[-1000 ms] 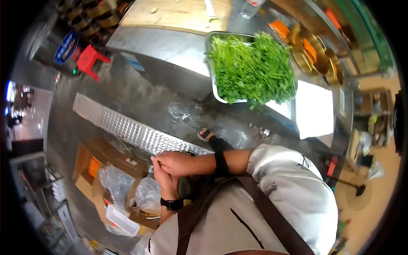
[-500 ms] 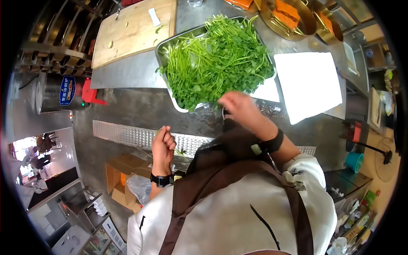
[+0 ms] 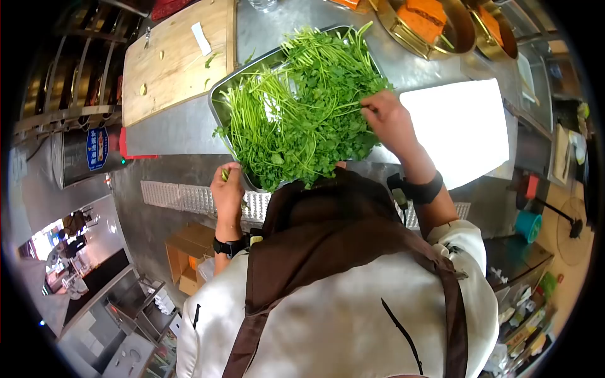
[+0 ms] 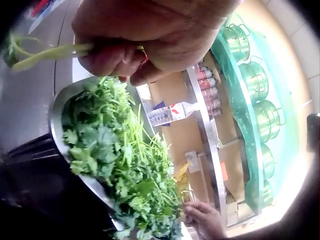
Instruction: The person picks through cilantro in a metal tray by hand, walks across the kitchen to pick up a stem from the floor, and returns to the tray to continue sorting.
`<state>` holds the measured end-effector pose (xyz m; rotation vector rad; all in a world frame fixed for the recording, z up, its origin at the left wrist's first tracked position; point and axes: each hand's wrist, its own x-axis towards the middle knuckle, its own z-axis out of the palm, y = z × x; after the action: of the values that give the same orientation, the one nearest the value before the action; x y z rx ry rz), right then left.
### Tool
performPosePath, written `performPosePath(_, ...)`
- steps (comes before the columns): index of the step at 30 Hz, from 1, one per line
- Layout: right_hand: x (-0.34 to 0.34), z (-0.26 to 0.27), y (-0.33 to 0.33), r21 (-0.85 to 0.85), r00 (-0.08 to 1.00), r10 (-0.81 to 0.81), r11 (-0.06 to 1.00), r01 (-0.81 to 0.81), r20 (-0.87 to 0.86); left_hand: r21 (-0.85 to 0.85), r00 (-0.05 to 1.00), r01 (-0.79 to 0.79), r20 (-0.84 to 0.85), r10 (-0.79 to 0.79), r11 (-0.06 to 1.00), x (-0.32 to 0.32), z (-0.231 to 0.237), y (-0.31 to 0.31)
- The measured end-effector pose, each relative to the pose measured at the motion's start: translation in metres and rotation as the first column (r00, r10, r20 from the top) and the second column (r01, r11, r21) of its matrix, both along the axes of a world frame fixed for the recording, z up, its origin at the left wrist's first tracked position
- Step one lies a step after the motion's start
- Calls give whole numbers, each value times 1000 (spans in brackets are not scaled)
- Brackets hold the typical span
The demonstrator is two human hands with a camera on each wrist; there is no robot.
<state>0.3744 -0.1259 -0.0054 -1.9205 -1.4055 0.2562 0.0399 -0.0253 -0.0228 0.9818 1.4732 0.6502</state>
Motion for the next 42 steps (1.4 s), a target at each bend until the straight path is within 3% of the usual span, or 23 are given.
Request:
performPosePath(1, -7, 0, 1, -30, 998, 33, 999, -32, 59, -10, 1000, 18, 0, -18, 1000, 1, 7, 7)
performPosePath(3, -15, -2, 1, -97, 995, 4, 995, 6, 103, -157, 966, 129, 244, -89, 979, 4, 18, 25)
performPosePath(5, -19, -4, 2, -161, 986, -13, 986, 39, 165, -203, 941, 204, 310, -134, 958, 14, 41, 40)
performPosePath(8, -22, -2, 4, -34, 986, -164, 986, 163, -25, -225, 834, 456, 445, -325, 861, 26, 54, 60)
performPosePath(9, -23, -1, 5, -38, 984, -178, 983, 177, -18, -226, 827, 469, 452, -335, 854, 31, 55, 64)
performPosePath(11, -26, 3, 7, 111, 860, -239, 941, 319, -450, -220, 733, 620, 505, -456, 753, 45, 57, 68)
performPosePath(12, -29, 7, 7, 103, 792, -256, 924, 370, -554, -236, 708, 657, 519, -479, 716, 53, 58, 69)
performPosePath(13, -30, 10, 6, 107, 794, -268, 918, 383, -546, -229, 695, 671, 525, -491, 705, 62, 57, 68)
performPosePath(15, -34, 17, 3, 22, 523, -229, 903, 430, -821, -264, 639, 735, 579, -507, 625, 79, 56, 64)
performPosePath(16, -37, 21, 3, 15, 443, -198, 902, 431, -874, -266, 609, 765, 596, -523, 587, 88, 53, 62)
performPosePath(17, -39, 23, 4, 18, 446, -198, 900, 435, -873, -262, 604, 769, 598, -527, 584, 96, 49, 58)
performPosePath(19, -42, 24, 4, 39, 248, -74, 907, 420, -966, -273, 531, 817, 699, -479, 508, 113, 41, 51)
performPosePath(23, -51, 20, 5, 79, 140, 23, 907, 413, -990, -270, 510, 829, 727, -460, 490, 140, 34, 36)
performPosePath(25, -56, 16, 5, 65, 181, -6, 922, 381, -983, -297, 545, 793, 735, -403, 531, 151, 35, 31)
performPosePath(26, -57, 10, 2, 21, 298, -78, 948, 317, -951, -346, 560, 781, 756, -339, 519, 155, 29, 29)
performPosePath(27, -62, 6, 1, 28, 295, -70, 949, 314, -953, -344, 564, 778, 751, -343, 525, 158, 25, 28)
performPosePath(29, -75, 2, 2, 93, 667, -59, 978, 189, -743, -392, 568, 736, 802, -188, 552, 164, 18, 26)
performPosePath(30, -77, 8, 3, 152, 866, -30, 981, 121, -500, -408, 576, 720, 802, -156, 561, 168, 15, 29)
performPosePath(33, -85, 8, 2, 169, 787, -73, 961, 221, -613, -414, 623, 667, 766, -159, 619, 169, 11, 28)
performPosePath(37, -67, -3, -5, 219, 661, -33, 930, 294, -749, -432, 613, 696, 773, -162, 573, 156, 9, 33)
performPosePath(39, -65, -5, -2, 188, 691, -71, 938, 292, -720, -445, 623, 688, 767, -153, 573, 152, 7, 34)
performPosePath(41, -64, -3, 3, 210, 857, -24, 966, 153, -514, -444, 675, 656, 706, -213, 610, 151, 12, 33)
performPosePath(42, -65, 4, 6, 184, 868, 16, 979, 88, -497, -441, 675, 656, 706, -214, 612, 151, 13, 33)
